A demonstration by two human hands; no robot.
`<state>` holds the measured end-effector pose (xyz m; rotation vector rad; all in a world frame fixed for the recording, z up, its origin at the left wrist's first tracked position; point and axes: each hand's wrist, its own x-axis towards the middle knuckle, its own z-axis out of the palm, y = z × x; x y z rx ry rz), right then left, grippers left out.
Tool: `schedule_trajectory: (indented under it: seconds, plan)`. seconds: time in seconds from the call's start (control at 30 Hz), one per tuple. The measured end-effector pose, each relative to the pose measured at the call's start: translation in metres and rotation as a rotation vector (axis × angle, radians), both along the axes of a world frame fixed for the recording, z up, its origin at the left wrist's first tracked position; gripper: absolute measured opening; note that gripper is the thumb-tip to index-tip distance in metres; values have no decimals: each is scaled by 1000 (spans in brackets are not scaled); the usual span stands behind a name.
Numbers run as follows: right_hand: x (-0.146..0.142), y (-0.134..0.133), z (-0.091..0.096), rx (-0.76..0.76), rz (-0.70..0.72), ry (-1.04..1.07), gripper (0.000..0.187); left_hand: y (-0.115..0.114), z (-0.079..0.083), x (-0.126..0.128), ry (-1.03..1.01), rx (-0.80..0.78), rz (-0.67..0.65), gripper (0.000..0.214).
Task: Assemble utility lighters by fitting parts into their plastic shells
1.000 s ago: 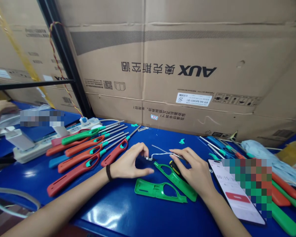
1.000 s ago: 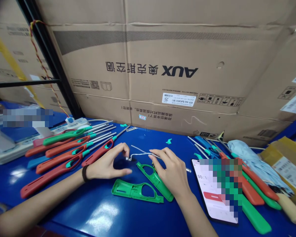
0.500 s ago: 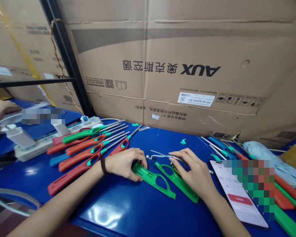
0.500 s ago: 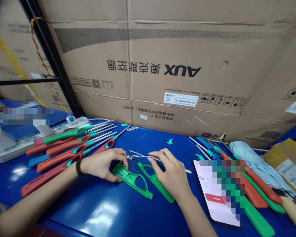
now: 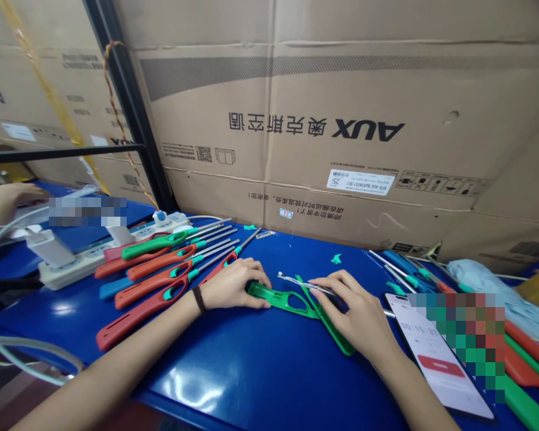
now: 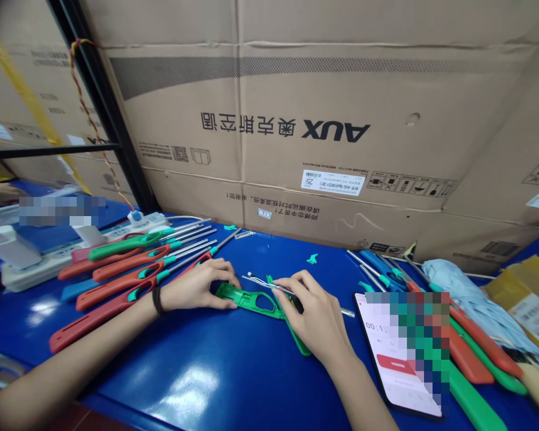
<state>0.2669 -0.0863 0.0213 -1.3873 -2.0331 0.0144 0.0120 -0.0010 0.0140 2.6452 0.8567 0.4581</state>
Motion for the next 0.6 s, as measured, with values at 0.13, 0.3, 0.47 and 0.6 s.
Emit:
schedule_trajectory:
  seconds: [0.13, 0.3, 0.47, 0.6]
  plan:
    - [0, -1, 1, -3, 37, 2, 18, 4, 8, -12, 33, -181, -102, 31]
    - [-5, -7, 4, -60, 169, 36, 15, 5, 12, -19, 74, -285, -132, 35]
    - [-13, -10, 1, -84, 229, 30, 11, 4, 14, -18, 79, -303, -134, 34]
    - [-16, -10, 0, -82, 247, -1, 12, 3, 14, -18, 71, -322, -140, 34]
